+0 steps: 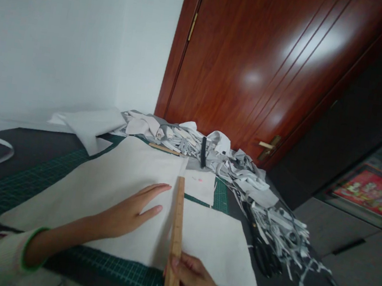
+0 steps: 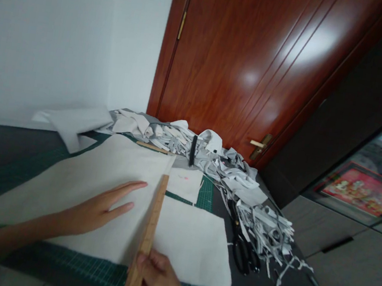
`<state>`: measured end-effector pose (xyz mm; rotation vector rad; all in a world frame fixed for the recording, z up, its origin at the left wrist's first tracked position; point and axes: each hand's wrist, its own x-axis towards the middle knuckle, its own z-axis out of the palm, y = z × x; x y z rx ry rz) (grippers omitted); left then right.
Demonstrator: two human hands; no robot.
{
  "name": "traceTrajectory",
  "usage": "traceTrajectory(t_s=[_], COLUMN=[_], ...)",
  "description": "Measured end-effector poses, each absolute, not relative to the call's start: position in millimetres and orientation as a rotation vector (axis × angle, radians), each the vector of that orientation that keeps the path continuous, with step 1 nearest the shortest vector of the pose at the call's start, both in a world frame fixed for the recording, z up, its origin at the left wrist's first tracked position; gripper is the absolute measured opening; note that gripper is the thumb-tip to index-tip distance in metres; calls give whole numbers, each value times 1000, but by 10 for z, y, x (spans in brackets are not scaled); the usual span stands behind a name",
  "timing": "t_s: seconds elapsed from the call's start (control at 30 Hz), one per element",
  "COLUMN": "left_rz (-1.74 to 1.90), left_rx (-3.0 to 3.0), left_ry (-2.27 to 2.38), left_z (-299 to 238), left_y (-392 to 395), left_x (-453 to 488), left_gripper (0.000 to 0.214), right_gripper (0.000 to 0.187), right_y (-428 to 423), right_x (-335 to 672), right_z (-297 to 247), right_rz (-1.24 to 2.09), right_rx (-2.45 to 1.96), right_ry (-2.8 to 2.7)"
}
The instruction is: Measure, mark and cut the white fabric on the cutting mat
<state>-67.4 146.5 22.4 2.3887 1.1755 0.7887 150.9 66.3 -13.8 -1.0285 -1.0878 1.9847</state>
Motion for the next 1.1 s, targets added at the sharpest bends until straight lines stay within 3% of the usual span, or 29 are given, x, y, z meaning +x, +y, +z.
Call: traceTrajectory(t_s=[0.2,0.47,0.73,0.83,0.97,1.03,1.1], left_rz=[563,430,542,480,352,296,263], left_rx=[2584,2722,2809,2762,2692,2653,2620], left_ry=[1020,989,935,877,843,872,889], left_z=[-94,-68,-162,-159,-109,-82,-60], left_y=[1564,1526,1555,1528,1386,1288,1198], left_x=[-565,-609,-646,-731,-903,-944,-930], left_gripper=[56,50,50,67,115,119,112], right_gripper=[60,67,71,71,64,53,36], right_y=[752,810,923,925,941,1028,1222], right_x=[1438,1422,1416,1465,1585,1679,1797], right_z=[-267,-328,-314,-172,-84,-37,43], right_rz=[2071,2176,2120,2017,1876,1730,1348], right_rx=[-959,-1031,-1238,-1228,-1219,-1245,-1320], right_ry=[-1043,-1308,-1620,-1592,-1714,-1858,-2035])
